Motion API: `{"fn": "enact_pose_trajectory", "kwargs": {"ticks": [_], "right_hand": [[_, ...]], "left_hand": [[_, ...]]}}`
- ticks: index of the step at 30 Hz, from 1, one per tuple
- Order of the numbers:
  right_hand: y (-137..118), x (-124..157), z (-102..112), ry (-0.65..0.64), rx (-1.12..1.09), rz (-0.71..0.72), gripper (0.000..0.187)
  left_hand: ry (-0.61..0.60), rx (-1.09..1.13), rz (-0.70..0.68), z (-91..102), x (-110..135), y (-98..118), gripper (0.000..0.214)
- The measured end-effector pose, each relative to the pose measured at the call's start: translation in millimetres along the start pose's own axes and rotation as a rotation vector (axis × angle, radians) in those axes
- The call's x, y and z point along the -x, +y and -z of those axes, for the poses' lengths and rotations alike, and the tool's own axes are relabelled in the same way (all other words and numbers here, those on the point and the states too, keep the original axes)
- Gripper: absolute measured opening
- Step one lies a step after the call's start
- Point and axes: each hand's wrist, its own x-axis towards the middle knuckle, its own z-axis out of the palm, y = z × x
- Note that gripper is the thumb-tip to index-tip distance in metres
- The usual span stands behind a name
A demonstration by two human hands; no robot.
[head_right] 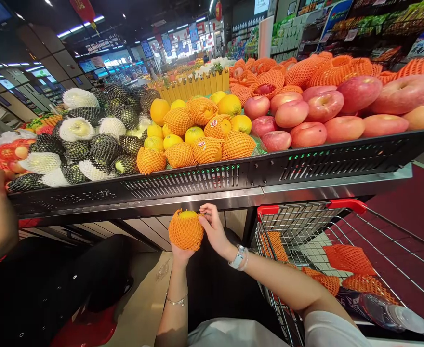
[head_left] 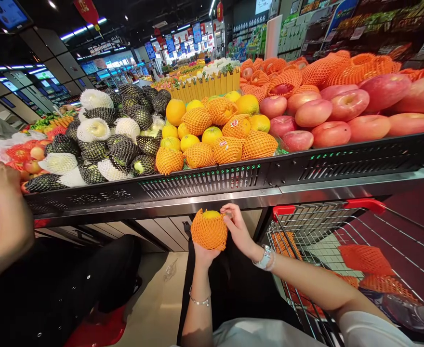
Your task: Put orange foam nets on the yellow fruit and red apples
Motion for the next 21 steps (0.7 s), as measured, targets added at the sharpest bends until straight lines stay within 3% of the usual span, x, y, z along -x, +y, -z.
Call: {"fn": "enact_pose_trajectory", "kwargs": {"ticks": [2, 4, 6, 9, 11, 15, 17, 18, 19, 21], "right_hand": [[4, 13, -12, -0.009, -0.132, -0.135, 0.041], [5, 21, -19, -0.099, -0.274, -0.256, 0.055], [2, 23, -22, -0.132, -0.329, -0.296, 0.072], [-4, 16, -20, 0.003, -0.315, -0.298, 0.077], [-6, 8, -16, 0.095, -0.311, -0.270, 0.070], [-4, -6, -1, 0.212, -0.293, -0.186, 0.065], [0, -11, 8, 0.264, -0.222, -0.144, 0.068], [1, -13, 13, 0.279, -0.169, -0.117, 0.069], [3, -14, 16, 0.279, -0.113, -0.086, 0.070], [5, -13, 20, 0.232, -0.028, -0.022, 0.074]], "left_hand": [[0.005, -0.013, -0.024, -0.7, 0, 1, 0.102], [0.035, -0.064, -0.054, -1.1, 0, 3, 0.098], [-0.003, -0.224, -0.088, 0.3, 1, 8, 0.083], [-0.227, -0.545, -0.113, 5.0, 6, 18, 0.060], [-0.394, -0.656, -0.110, 7.7, 11, 26, 0.069], [-0.687, -0.636, -0.044, 9.5, 23, 41, 0.091], [-0.813, -0.517, 0.008, 9.4, 26, 45, 0.070], [-0.778, -0.449, 0.018, 9.2, 25, 46, 0.048], [-0.638, -0.373, 0.001, 8.8, 24, 46, 0.030], [-0.138, -0.171, -0.107, 6.4, 18, 44, 0.028]]}}
